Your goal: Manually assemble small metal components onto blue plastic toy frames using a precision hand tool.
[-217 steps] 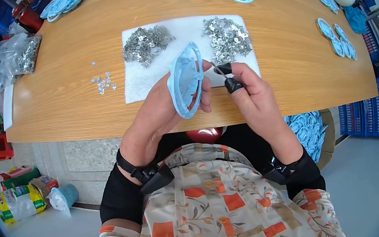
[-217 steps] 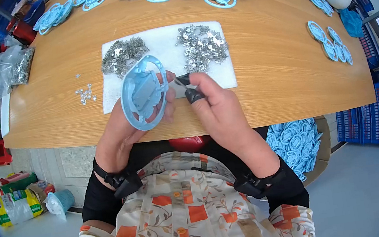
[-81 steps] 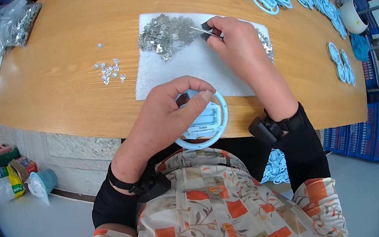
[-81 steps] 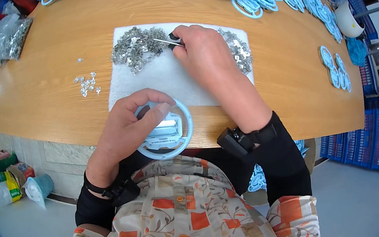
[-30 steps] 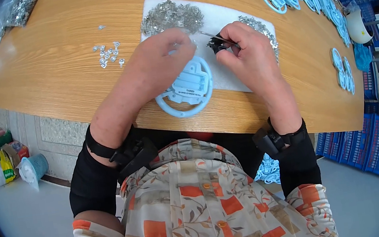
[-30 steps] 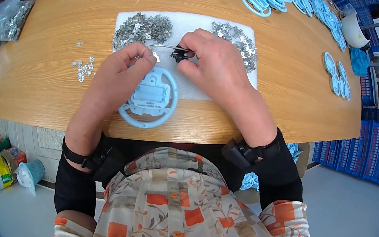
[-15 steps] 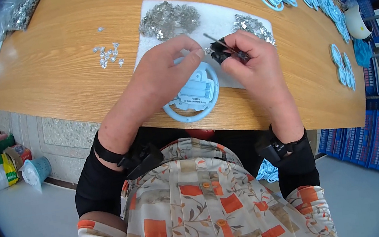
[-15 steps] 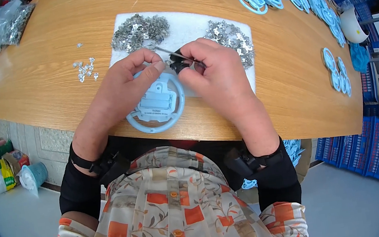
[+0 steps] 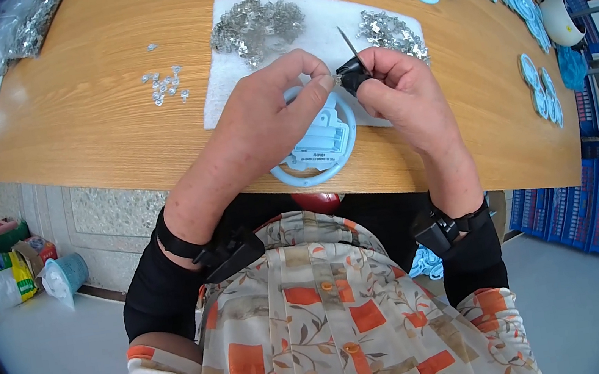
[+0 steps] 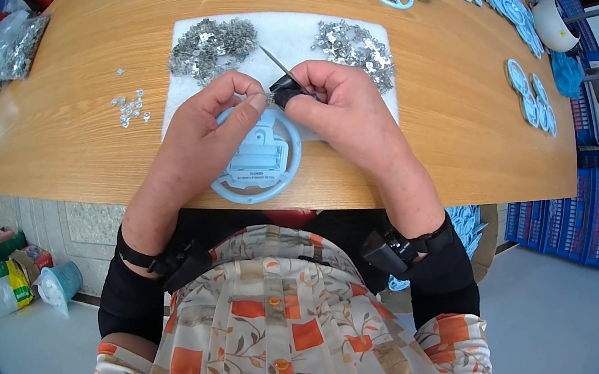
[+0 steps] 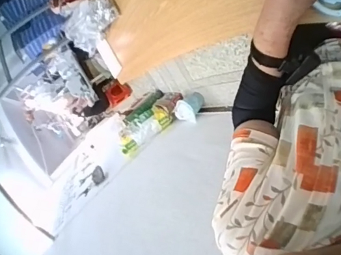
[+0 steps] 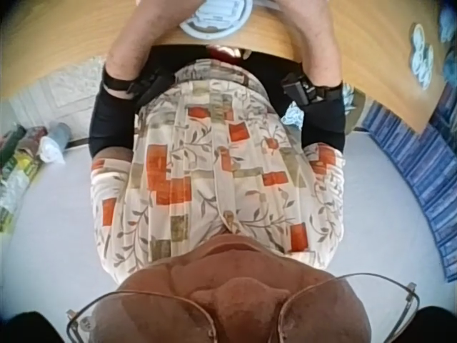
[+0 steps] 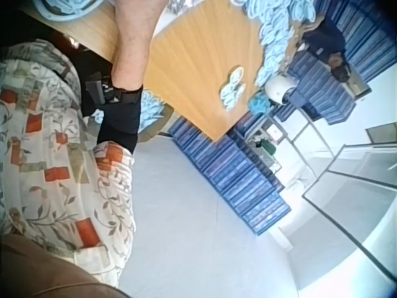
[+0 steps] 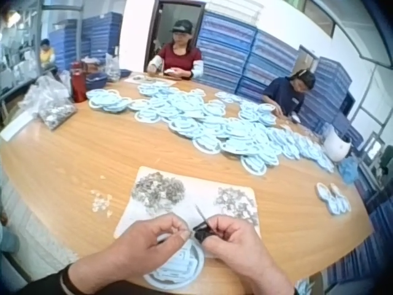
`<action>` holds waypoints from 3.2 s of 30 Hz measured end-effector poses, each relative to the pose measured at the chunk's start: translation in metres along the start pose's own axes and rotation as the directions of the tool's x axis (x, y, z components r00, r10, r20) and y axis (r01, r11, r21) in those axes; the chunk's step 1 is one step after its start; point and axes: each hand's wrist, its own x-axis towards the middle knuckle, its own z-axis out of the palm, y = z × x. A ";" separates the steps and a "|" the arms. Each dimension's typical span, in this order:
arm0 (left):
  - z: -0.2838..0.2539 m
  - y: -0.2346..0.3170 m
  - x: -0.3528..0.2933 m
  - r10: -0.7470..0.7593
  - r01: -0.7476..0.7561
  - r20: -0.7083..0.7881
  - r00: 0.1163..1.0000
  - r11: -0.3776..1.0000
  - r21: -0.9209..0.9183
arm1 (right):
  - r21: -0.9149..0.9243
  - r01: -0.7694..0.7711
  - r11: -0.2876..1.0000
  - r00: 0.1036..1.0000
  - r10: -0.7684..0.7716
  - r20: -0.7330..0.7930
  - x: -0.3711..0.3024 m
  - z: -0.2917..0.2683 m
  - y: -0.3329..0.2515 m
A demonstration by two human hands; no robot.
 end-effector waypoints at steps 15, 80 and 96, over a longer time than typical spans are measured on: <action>0.006 0.015 0.002 -0.200 0.124 -0.156 0.967 0.908 -0.400 | 0.179 -0.154 0.972 0.977 0.177 -0.119 -0.032 -0.026 0.017; 0.000 -0.003 0.007 -0.220 0.299 0.217 0.951 0.828 -0.474 | -0.402 0.129 0.906 0.918 -0.263 -0.298 -0.038 -0.002 0.031; 0.007 0.011 -0.007 0.186 -0.233 0.188 0.964 0.936 0.266 | 0.428 -0.176 0.886 0.983 0.184 0.024 -0.052 -0.008 0.023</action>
